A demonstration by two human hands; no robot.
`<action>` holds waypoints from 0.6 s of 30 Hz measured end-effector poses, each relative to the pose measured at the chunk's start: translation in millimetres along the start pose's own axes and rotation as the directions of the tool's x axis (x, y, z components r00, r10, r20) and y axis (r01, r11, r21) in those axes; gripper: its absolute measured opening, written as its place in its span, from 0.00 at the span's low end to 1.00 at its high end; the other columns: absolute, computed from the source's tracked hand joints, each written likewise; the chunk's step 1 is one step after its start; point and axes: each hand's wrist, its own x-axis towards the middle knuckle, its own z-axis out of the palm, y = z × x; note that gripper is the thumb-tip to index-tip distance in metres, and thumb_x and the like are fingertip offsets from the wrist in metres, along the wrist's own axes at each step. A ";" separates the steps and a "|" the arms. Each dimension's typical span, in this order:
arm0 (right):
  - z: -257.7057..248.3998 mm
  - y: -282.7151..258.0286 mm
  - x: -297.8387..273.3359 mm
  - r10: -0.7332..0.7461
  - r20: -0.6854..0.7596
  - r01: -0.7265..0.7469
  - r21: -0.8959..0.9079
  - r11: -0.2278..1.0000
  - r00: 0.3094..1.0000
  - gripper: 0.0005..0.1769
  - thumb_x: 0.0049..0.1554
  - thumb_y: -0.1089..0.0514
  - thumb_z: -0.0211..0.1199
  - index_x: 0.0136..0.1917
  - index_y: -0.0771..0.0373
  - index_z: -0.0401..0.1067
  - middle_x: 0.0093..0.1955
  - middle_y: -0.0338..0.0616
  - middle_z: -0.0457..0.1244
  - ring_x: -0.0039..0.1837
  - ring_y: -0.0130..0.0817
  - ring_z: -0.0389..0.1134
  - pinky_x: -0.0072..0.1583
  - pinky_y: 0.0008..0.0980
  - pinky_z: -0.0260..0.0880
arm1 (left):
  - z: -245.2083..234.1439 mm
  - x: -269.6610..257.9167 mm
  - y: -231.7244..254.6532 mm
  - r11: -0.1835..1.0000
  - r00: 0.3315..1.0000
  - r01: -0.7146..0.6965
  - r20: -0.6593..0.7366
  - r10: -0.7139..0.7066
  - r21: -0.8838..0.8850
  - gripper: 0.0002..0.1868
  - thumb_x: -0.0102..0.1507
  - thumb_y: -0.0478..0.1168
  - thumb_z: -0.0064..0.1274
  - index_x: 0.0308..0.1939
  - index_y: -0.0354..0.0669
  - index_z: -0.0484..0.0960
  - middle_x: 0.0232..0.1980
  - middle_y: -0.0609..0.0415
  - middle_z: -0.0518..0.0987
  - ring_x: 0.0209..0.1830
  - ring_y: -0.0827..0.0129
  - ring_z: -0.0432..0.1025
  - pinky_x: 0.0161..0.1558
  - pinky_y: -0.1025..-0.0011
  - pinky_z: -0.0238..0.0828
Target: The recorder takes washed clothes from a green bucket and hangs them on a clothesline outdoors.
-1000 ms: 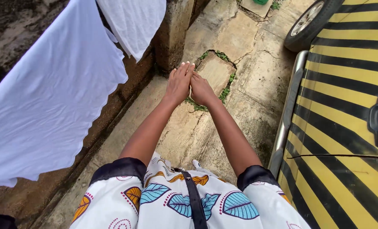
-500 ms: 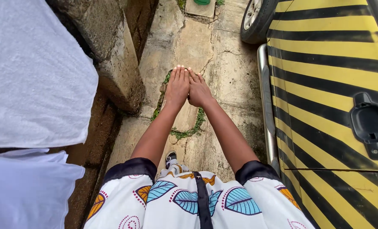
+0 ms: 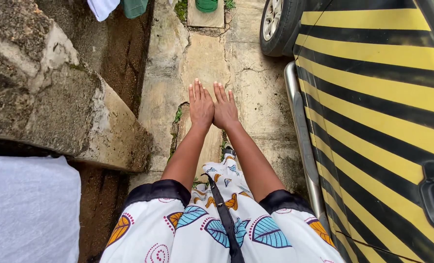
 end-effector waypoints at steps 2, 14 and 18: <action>7.5 26.5 33.2 0.012 0.005 -0.012 -0.007 1.000 1.000 0.43 0.58 0.49 0.53 0.84 0.52 0.46 0.87 0.49 0.28 0.86 0.42 0.27 0.80 0.54 0.25 | 24.7 34.0 7.7 1.000 1.000 0.017 -0.004 -0.017 0.014 0.28 0.67 0.43 0.40 0.68 0.27 0.72 0.77 0.33 0.61 0.83 0.48 0.43 0.79 0.48 0.29; -38.0 164.7 259.9 -0.079 -0.040 0.078 -0.023 0.997 0.996 0.36 0.57 0.51 0.57 0.78 0.53 0.60 0.88 0.49 0.32 0.87 0.42 0.28 0.81 0.53 0.27 | 104.6 286.8 26.4 0.996 0.996 0.081 -0.026 -0.082 -0.043 0.15 0.69 0.43 0.42 0.49 0.36 0.78 0.80 0.35 0.59 0.84 0.47 0.43 0.80 0.49 0.25; -29.5 196.6 320.2 -0.067 -0.002 0.067 -0.042 0.997 0.998 0.35 0.58 0.49 0.58 0.77 0.56 0.61 0.88 0.50 0.32 0.88 0.42 0.29 0.82 0.53 0.27 | 130.6 345.4 25.3 0.995 0.996 0.092 0.004 -0.092 -0.028 0.14 0.69 0.43 0.42 0.48 0.37 0.79 0.80 0.33 0.58 0.85 0.47 0.43 0.80 0.49 0.25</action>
